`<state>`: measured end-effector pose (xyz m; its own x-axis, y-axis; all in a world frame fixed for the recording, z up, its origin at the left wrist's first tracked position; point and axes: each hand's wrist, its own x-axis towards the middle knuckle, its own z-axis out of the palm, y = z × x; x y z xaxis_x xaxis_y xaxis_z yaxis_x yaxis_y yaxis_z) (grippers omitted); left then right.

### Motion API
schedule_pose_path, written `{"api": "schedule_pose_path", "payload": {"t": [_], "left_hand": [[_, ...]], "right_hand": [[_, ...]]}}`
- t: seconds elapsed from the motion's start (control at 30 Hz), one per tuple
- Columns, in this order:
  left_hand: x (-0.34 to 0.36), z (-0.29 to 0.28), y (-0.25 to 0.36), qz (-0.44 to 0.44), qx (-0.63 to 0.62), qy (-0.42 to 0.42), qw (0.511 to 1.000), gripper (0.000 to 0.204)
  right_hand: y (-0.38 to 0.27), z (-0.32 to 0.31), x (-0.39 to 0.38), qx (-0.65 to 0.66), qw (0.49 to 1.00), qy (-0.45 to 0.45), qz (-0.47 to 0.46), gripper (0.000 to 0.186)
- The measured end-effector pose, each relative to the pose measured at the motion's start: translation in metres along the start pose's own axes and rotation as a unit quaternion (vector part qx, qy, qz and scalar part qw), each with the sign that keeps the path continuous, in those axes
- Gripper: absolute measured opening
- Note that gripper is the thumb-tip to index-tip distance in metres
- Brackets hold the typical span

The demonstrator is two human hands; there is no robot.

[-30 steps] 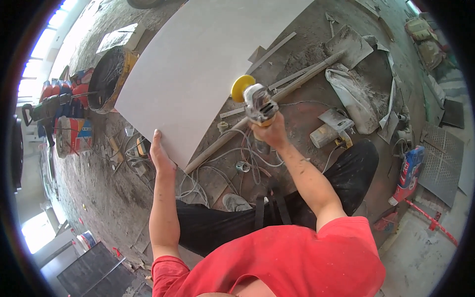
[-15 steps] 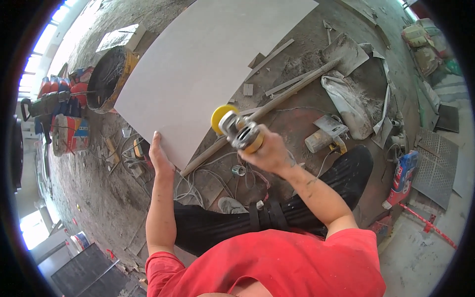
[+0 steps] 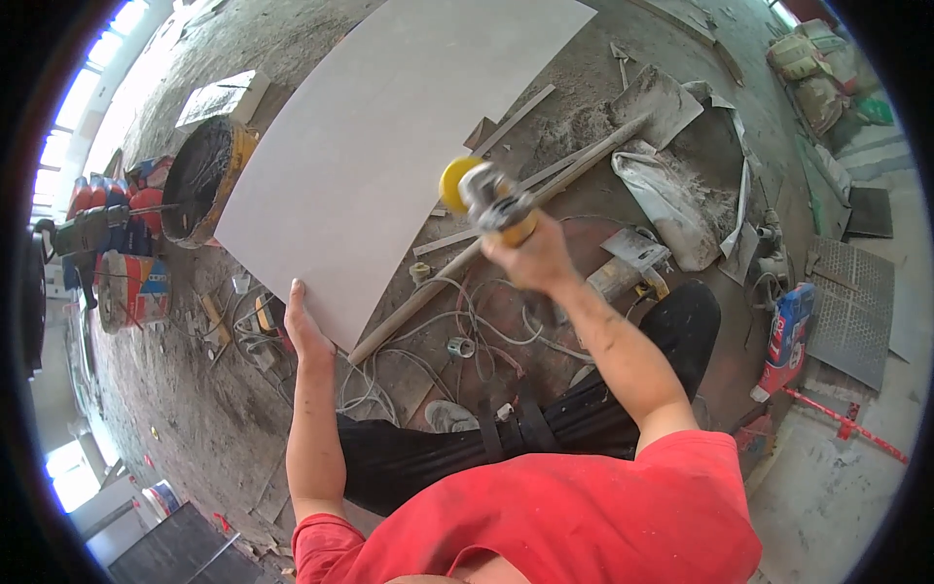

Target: Cutting a large ceramic tile and grinding the edge using power tools.

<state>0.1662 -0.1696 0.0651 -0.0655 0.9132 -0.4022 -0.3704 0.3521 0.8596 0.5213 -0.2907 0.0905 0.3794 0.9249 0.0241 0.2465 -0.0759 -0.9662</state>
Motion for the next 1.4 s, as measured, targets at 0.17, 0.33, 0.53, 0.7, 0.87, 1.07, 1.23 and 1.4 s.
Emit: {"api": "schedule_pose_path", "payload": {"t": [0.17, 0.33, 0.53, 0.7, 0.87, 1.07, 1.23, 1.4], "left_hand": [[0.001, -0.001, -0.003, -0.007, -0.001, -0.003, 1.0, 0.04], [-0.004, 0.008, -0.009, -0.025, -0.008, -0.005, 1.0, 0.042], [0.007, -0.01, -0.001, -0.016, 0.0, 0.026, 1.0, 0.043], [0.01, -0.003, -0.002, -0.035, -0.019, 0.019, 0.999, 0.037], [0.009, -0.016, -0.003, -0.046, -0.026, 0.013, 0.999, 0.036], [0.009, -0.033, 0.009, -0.109, -0.005, -0.033, 0.993, 0.047], [0.016, -0.013, 0.008, -0.09, -0.009, -0.036, 0.995, 0.041], [0.014, -0.016, 0.004, -0.118, -0.04, -0.085, 0.989, 0.049]], "right_hand": [[0.014, -0.008, -0.006, -0.025, 0.999, -0.007, 0.046, 0.041], [0.032, -0.035, 0.018, 0.034, 0.99, 0.034, 0.135, 0.045], [0.018, -0.021, 0.013, 0.125, 0.988, 0.04, 0.078, 0.031], [0.042, 0.017, -0.001, 0.058, 0.997, -0.028, 0.039, 0.043], [0.046, 0.122, -0.105, 0.009, 0.987, -0.123, -0.105, 0.052], [0.044, 0.163, -0.125, -0.067, 0.973, -0.099, -0.197, 0.058], [0.074, 0.117, -0.077, 0.006, 0.988, -0.035, -0.15, 0.037], [0.073, 0.142, -0.133, -0.135, 0.953, -0.24, -0.125, 0.062]]}}
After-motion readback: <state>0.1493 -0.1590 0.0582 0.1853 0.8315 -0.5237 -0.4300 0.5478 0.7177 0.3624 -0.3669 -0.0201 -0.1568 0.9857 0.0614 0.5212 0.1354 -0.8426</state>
